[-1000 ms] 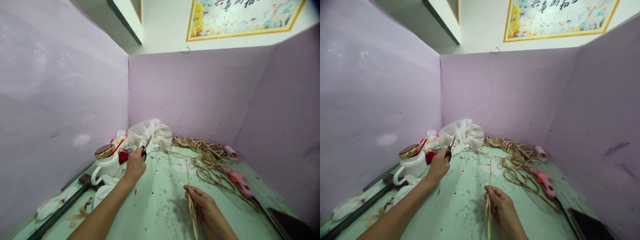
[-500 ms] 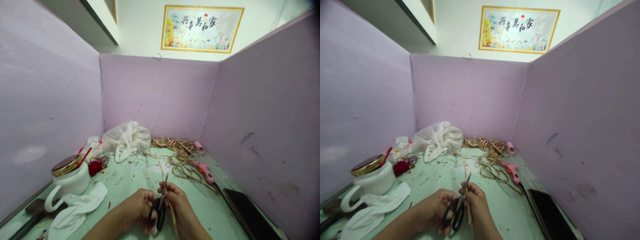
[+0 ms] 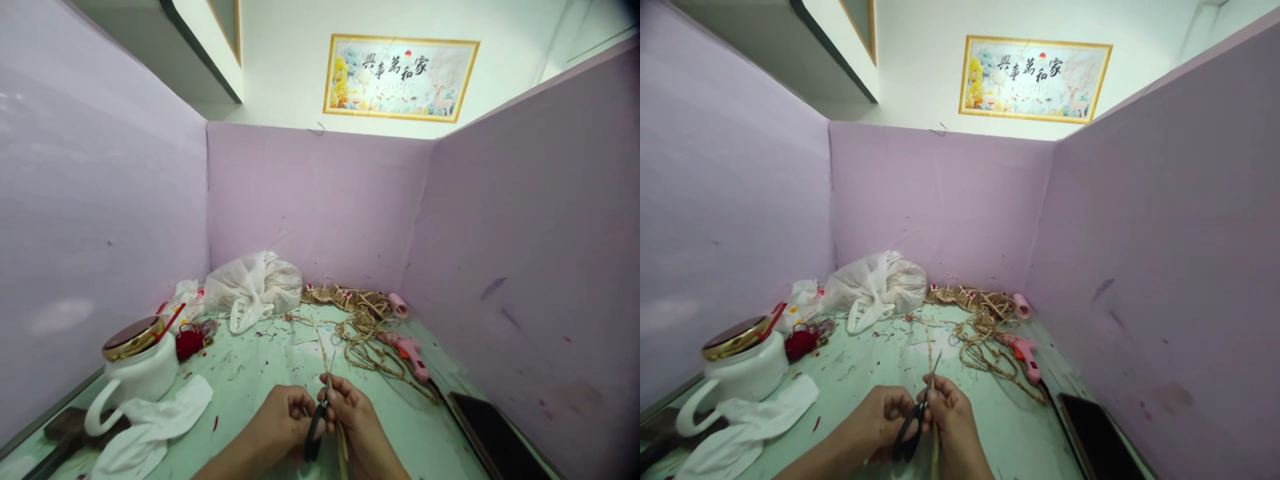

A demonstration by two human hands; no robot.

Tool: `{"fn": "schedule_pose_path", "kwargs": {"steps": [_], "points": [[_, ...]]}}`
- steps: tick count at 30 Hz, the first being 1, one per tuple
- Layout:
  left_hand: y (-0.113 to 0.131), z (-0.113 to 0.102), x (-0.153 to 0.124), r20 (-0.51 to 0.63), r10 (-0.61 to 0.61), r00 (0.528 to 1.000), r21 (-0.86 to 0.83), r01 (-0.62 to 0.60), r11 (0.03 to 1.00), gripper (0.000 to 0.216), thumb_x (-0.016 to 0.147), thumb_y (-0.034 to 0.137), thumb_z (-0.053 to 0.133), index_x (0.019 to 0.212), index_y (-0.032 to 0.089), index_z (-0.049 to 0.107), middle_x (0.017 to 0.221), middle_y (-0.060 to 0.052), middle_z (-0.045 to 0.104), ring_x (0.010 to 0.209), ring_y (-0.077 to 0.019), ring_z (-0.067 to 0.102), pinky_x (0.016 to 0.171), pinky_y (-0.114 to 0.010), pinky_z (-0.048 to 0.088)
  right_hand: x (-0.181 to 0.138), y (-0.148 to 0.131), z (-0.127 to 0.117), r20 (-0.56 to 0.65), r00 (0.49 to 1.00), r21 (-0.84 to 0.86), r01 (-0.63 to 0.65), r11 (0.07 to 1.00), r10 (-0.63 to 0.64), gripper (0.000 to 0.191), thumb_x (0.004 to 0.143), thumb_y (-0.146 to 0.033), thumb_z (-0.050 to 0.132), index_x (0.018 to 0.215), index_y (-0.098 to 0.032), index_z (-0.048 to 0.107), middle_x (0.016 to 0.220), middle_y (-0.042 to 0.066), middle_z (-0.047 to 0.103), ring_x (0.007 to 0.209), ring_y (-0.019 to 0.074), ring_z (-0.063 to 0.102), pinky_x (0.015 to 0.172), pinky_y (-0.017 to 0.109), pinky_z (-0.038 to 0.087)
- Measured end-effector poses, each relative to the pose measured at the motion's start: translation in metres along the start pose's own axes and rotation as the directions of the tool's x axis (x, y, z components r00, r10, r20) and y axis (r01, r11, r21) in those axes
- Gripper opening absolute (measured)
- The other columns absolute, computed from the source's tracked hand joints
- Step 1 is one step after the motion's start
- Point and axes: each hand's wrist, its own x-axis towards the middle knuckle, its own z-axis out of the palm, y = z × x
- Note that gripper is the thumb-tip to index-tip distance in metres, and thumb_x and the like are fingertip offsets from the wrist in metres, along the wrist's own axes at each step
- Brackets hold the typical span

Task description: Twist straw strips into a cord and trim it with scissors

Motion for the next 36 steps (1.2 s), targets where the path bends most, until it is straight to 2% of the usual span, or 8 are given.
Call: {"fn": "schedule_pose_path", "kwargs": {"steps": [4,10,15,23,25,28,32,36], "points": [[-0.007,0.005,0.004,-0.104,0.050,0.993,0.010,-0.049,0.999,0.043,0.048,0.048,0.070,0.063,0.013,0.049,0.051,0.001,0.054,0.036,-0.0041,0.039,0.034,-0.017,0.029,-0.001,-0.002,0.000,-0.008,1.000,0.010,0.015,1.000,-0.015,0.040,0.051,-0.029,0.078,0.082,-0.012,0.060,0.061,0.000,0.059,0.039,0.0034,0.044,0.040,0.016,0.035],[-0.010,0.002,0.000,0.025,-0.017,1.000,-0.090,0.019,0.996,0.051,0.052,0.047,0.068,0.086,0.015,0.049,0.059,-0.002,0.060,0.035,-0.0084,0.046,0.030,-0.017,0.027,-0.008,-0.006,0.002,0.014,1.000,-0.014,-0.026,1.000,0.027,0.038,0.059,-0.026,0.072,0.091,-0.012,0.058,0.046,-0.005,0.050,0.038,0.0076,0.046,0.037,0.018,0.037],[-0.007,-0.009,-0.004,0.073,0.026,0.997,-0.201,-0.010,0.979,0.034,0.063,0.039,0.063,0.081,0.011,0.054,0.054,-0.001,0.056,0.037,-0.0030,0.038,0.031,-0.014,0.016,-0.012,-0.019,0.003,0.121,0.988,0.043,-0.100,0.994,0.094,0.041,0.050,-0.009,0.074,0.089,-0.012,0.061,0.081,0.005,0.066,0.058,0.0088,0.059,0.056,0.019,0.048],[0.010,-0.019,-0.015,0.223,0.060,0.973,-0.086,-0.042,0.995,0.031,0.068,0.036,0.058,0.087,0.011,0.055,0.048,0.001,0.053,0.030,-0.0009,0.024,0.030,-0.017,0.012,-0.019,-0.025,-0.005,0.141,0.984,0.034,-0.117,0.993,0.111,0.039,0.055,-0.006,0.069,0.092,-0.012,0.061,0.084,0.007,0.066,0.064,0.0113,0.062,0.059,0.020,0.047],[0.011,-0.019,-0.015,0.156,0.085,0.984,-0.051,-0.078,0.996,0.033,0.066,0.037,0.060,0.087,0.012,0.054,0.047,0.002,0.052,0.032,-0.0015,0.027,0.032,-0.016,0.014,-0.021,-0.026,-0.009,0.091,0.988,0.002,-0.126,0.992,0.125,0.039,0.054,-0.004,0.068,0.092,-0.012,0.061,0.084,0.007,0.066,0.063,0.0108,0.061,0.058,0.020,0.047],[0.008,-0.016,-0.012,-0.063,0.082,0.995,-0.052,-0.086,0.995,0.036,0.061,0.037,0.064,0.085,0.015,0.049,0.049,0.002,0.055,0.040,-0.0056,0.041,0.035,-0.014,0.022,-0.023,-0.026,-0.010,0.045,0.988,-0.041,-0.145,0.988,0.147,0.038,0.054,-0.003,0.065,0.090,-0.012,0.062,0.082,0.007,0.065,0.062,0.0106,0.060,0.058,0.021,0.047],[0.004,-0.013,-0.006,-0.324,-0.010,0.946,-0.120,-0.030,0.992,0.038,0.055,0.026,0.066,0.087,0.018,0.046,0.056,0.001,0.061,0.042,-0.0061,0.043,0.036,-0.013,0.025,-0.027,-0.024,-0.007,0.121,0.975,-0.073,-0.179,0.981,0.187,0.036,0.054,-0.004,0.062,0.088,-0.012,0.063,0.077,0.005,0.065,0.059,0.0097,0.058,0.056,0.021,0.045],[0.003,-0.016,-0.001,-0.416,-0.025,0.909,-0.232,-0.079,0.970,0.041,0.054,0.024,0.065,0.090,0.018,0.046,0.062,0.000,0.063,0.036,-0.0027,0.034,0.033,-0.014,0.019,-0.031,-0.021,-0.003,0.189,0.945,-0.154,-0.238,0.959,0.266,0.036,0.052,-0.003,0.058,0.087,-0.012,0.063,0.075,0.005,0.064,0.057,0.0097,0.057,0.055,0.023,0.043]]}}
